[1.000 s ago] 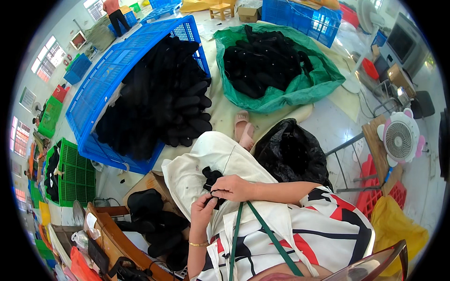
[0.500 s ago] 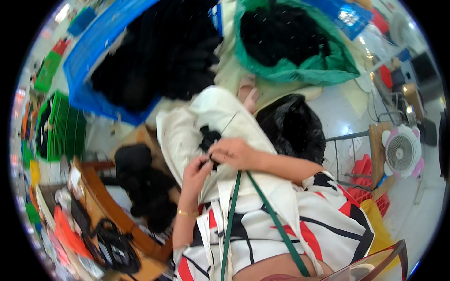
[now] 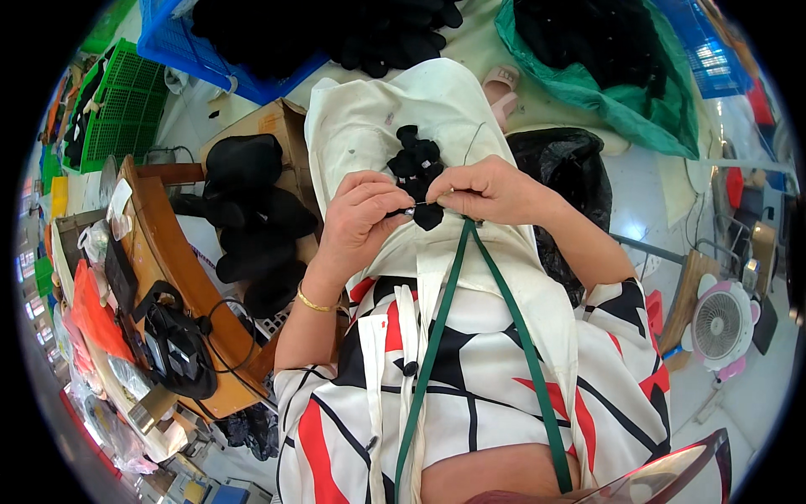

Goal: The person sits on the floor in a workshop and sews a black shoe using a needle and thread. They repeatedly insert the needle into the shoe's sole and pull the thread through to secure the parts. The person handles the shoe and the sewing tools throughout the clip.

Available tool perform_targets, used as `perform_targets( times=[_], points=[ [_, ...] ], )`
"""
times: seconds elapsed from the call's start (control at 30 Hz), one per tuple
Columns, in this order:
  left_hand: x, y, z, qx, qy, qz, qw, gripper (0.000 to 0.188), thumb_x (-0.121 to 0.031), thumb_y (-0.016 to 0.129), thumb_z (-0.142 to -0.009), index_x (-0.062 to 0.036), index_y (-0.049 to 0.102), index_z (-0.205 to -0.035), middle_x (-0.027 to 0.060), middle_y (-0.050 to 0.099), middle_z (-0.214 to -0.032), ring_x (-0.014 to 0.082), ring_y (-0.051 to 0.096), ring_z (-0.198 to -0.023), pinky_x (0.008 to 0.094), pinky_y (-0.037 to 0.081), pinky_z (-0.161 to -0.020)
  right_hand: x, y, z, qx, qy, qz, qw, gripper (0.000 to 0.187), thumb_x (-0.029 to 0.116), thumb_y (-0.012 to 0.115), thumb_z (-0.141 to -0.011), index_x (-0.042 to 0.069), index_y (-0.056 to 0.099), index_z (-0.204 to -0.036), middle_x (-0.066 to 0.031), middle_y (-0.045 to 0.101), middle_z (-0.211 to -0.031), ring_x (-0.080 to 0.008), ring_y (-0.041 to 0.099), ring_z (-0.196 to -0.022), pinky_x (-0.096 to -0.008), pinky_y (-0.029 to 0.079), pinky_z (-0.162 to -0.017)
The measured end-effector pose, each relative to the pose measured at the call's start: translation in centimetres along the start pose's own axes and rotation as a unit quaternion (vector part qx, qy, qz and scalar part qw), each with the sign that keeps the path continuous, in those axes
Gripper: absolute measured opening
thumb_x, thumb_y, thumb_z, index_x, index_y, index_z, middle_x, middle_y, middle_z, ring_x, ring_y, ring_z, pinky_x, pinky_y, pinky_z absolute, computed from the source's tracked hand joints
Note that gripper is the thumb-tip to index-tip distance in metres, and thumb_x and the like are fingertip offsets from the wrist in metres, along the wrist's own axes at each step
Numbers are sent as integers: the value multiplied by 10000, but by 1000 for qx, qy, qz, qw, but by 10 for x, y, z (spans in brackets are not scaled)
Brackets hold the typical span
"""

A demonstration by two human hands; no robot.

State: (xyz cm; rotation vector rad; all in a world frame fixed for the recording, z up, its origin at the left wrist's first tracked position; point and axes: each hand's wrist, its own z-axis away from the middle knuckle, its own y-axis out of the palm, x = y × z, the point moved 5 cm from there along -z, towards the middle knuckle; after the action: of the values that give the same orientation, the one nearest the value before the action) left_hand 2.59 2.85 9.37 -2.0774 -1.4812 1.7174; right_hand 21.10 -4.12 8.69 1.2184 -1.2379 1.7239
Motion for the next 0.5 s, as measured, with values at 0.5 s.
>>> perform_targets(
  times=[0.5],
  points=[
    [-7, -5, 0, -3, 33, -5, 999, 279, -48, 790, -701, -77, 706, -966, 33, 698, -975, 278, 614, -970, 363, 509, -843, -1, 5, -3, 34, -23, 4, 999, 175, 24, 616, -917, 17, 692, -1074, -101, 734, -941, -202, 705, -828, -283, 534, -756]
  ],
)
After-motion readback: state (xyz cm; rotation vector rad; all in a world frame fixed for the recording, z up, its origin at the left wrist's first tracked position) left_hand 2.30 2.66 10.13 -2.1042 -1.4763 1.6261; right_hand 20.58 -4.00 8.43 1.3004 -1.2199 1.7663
